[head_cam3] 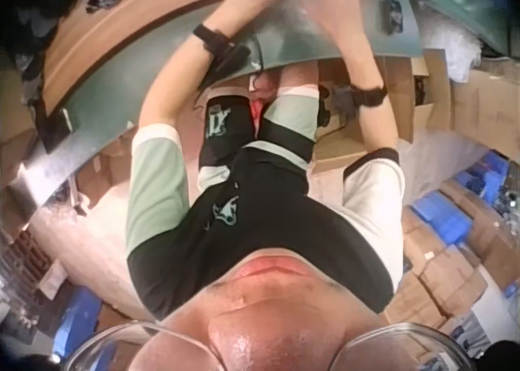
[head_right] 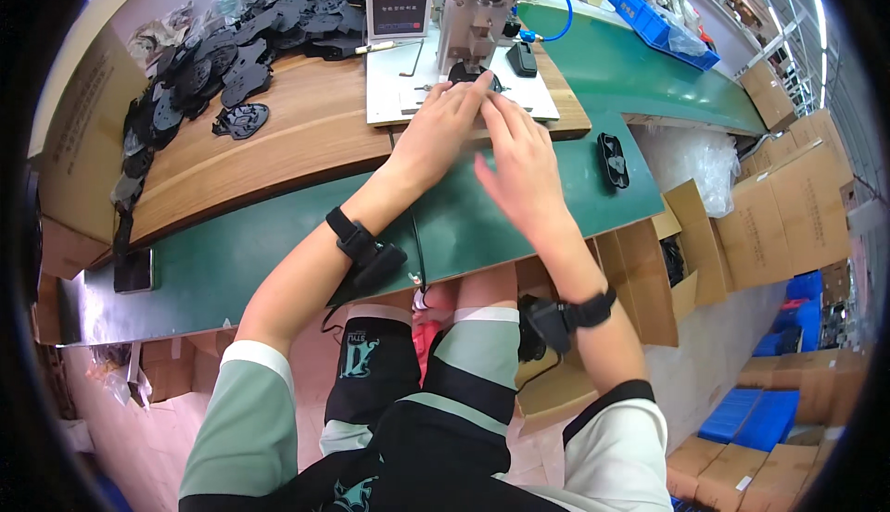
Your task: Assembling plastic components using a machine press at a factory workbench.
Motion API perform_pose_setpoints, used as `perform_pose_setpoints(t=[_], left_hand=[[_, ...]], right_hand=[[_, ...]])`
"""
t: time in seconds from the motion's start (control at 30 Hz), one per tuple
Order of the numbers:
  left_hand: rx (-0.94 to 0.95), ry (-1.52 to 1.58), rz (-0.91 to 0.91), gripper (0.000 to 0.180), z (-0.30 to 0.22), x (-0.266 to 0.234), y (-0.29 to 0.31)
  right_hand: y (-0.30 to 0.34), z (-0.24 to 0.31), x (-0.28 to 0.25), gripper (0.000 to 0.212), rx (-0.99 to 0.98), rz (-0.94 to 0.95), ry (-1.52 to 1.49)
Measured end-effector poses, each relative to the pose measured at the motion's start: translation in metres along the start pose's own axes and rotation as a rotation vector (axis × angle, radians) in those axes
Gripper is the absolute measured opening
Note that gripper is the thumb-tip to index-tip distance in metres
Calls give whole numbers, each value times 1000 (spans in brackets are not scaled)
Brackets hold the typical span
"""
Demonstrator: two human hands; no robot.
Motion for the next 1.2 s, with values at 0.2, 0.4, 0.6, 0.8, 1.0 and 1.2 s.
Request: perform_pose_setpoints(t=[0.2, 0.4, 0.6, 0.8, 1.0, 1.2], left_hand=[[38, 0, -108, 55, 4, 5, -1], [-35, 223, -111, 49, 7, -11, 9], [-181, -52, 4, 43, 50, -98, 48], [-770, -866, 76, 43, 124, -180, 134], [-439, -629, 261, 39, 64, -143, 108], [-305, -405, 315, 56, 20, -127, 106]], right_hand=[[-31, -11, 31, 54, 105, 78, 79], [-42, -9, 32, 50, 135, 79, 174], [-41, -16, 26, 43, 124, 76, 110], [-46, -5, 30, 41, 167, 43, 142], [-40, -18, 32, 38, 197, 20, 76], [-44, -11, 30, 37, 166, 44, 96]])
Point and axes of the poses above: each hand's wrist, its own y-axis away from the middle knuckle, its own x-axis out of the palm, z = x × y, the point moved 1 cm from there along -y, towards the middle knuckle, and after that the axes turned 4 degrees about y, right-handed, at the moved point
